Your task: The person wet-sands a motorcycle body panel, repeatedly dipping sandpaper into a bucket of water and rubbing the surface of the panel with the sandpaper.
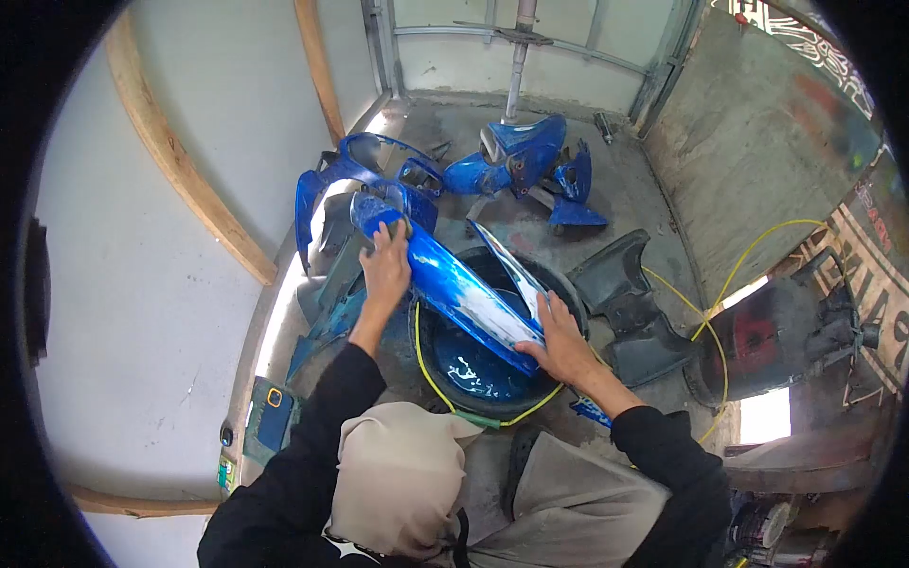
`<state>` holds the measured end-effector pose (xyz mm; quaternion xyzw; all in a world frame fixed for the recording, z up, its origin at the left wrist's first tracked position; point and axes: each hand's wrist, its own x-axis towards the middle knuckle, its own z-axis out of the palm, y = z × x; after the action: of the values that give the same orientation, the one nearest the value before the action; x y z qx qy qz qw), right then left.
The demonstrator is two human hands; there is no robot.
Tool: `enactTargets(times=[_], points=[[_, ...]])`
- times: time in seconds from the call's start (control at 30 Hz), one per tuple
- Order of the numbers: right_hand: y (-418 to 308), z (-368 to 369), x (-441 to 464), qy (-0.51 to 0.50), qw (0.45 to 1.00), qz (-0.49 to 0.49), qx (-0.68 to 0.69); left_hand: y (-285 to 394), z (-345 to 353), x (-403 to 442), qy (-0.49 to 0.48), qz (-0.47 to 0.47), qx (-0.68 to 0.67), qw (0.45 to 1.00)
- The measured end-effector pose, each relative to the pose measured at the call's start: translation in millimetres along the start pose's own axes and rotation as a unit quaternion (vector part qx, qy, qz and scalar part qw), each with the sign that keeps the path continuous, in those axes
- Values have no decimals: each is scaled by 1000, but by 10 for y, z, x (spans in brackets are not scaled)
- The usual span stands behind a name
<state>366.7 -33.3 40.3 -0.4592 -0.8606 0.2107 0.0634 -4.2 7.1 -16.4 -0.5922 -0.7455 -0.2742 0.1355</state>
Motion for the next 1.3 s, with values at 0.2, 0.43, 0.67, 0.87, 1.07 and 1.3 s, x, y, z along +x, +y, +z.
enactTargets(times=[0.2, 0.43, 0.67, 0.87, 1.07, 1.3], points=[[13, 52, 6, 14, 1000, -15, -5, 378, -277, -603, -14, 133, -36, 990], [31, 37, -7, 27, 999, -31, 25, -112, -85, 164, -60, -58, -28, 996], [21, 36, 5, 7, 1000, -10, -13, 533, -295, -684, 5, 142, -23, 990], [7, 34, -8, 13, 1000, -10, -6, -130, -11, -67, -8, -14, 13, 1000], [64, 102, 1, 34, 999, -36, -2, 203, -144, -381, 23, 102, 25, 994], [34, 68, 2, 25, 999, -23, -3, 212, -139, -333, 14, 81, 7, 997]])
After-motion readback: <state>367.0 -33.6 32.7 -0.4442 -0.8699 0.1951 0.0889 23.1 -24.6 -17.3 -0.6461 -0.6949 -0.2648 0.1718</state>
